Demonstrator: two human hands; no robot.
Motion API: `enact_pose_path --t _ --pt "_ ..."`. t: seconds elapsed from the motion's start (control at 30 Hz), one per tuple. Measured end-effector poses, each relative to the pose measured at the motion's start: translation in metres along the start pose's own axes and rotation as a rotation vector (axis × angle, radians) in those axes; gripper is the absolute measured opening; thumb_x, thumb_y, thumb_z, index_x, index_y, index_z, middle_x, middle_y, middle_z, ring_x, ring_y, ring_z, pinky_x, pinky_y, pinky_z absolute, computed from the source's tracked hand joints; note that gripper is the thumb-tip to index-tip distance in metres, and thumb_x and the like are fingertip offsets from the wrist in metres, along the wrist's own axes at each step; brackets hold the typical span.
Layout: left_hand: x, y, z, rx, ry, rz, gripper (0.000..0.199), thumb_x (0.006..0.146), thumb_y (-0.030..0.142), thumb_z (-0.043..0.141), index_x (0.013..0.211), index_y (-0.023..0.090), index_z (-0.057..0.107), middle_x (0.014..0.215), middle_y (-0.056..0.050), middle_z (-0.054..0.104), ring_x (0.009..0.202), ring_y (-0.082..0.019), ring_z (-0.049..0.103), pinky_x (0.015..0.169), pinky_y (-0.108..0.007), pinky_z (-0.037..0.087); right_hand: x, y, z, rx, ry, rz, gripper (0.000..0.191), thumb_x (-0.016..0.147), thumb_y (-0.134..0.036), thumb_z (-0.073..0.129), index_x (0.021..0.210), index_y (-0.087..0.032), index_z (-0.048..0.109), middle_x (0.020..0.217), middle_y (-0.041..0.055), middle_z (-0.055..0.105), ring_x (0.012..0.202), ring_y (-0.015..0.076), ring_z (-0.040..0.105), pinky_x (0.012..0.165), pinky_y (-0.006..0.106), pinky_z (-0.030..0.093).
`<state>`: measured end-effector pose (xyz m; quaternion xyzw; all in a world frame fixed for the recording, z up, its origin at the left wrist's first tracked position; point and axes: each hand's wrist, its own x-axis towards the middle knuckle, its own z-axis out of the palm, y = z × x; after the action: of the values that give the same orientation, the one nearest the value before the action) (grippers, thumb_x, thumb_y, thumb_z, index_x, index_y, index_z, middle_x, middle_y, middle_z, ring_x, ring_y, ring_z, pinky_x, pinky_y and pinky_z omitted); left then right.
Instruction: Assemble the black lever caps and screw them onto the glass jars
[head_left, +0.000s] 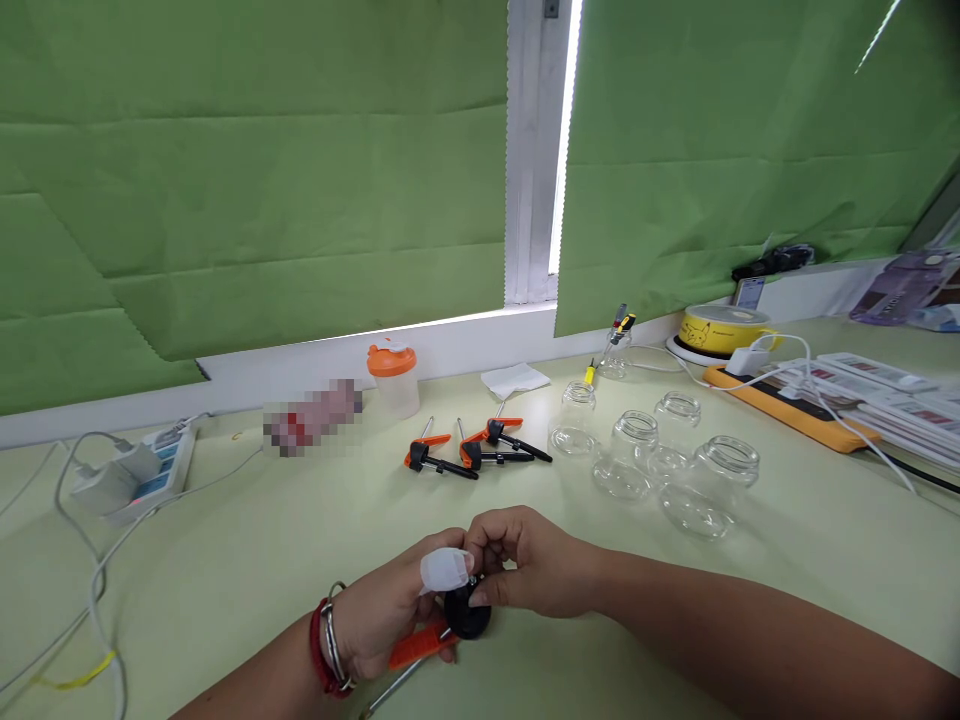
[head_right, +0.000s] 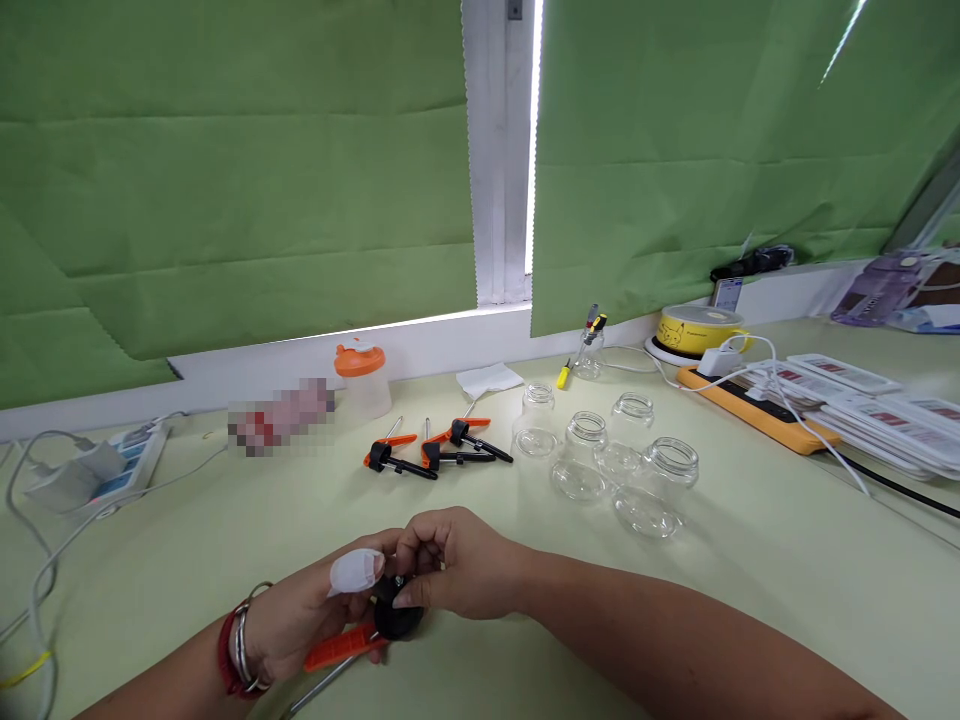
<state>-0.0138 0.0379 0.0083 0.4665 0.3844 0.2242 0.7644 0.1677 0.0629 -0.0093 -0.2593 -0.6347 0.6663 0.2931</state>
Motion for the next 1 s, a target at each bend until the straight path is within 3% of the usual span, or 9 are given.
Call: enact_pose_path --t 0.63,0.8,1.0 --pt "-0.001 0.003 0.003 0.074 0.021 0.0 0.042 0.068 0.052 0.061 0.092 0.018 0.05 0.083 -0.002 0.049 0.072 -0.016 0.049 0.056 -0.027 0.042 -0.002 0.001 -0.001 -0.048 -0.01 0.0 0.021 0.062 -0.016 0.075 0.073 -0.015 0.057 0.069 -0.0035 0.055 0.062 0.0077 0.049 0.059 0.021 0.041" --pt "-0.011 0.013 0.011 0.456 0.091 0.184 0.037 0.065 0.042 0.066 0.086 0.018 0.046 0.083 0.001 0.046 0.072 -0.013 0.038 0.061 -0.026 0.035 -0.004 0.002 -0.004 -0.09 -0.002 -0.048 0.018 0.067 -0.019 0.074 0.076 -0.015 0.058 0.071 -0.0022 0.054 0.064 0.009 0.048 0.06 0.023 0.04" --pt "-0.019 0.021 0.021 0.743 0.226 0.23 0.048 0.059 0.035 0.071 0.091 0.022 0.037 0.086 0.002 0.043 0.074 -0.014 0.035 0.066 -0.028 0.035 -0.004 0.0 -0.005 -0.145 0.03 -0.127 0.014 0.07 -0.017 0.07 0.079 -0.015 0.06 0.076 -0.0007 0.055 0.067 0.01 0.049 0.064 0.025 0.042"
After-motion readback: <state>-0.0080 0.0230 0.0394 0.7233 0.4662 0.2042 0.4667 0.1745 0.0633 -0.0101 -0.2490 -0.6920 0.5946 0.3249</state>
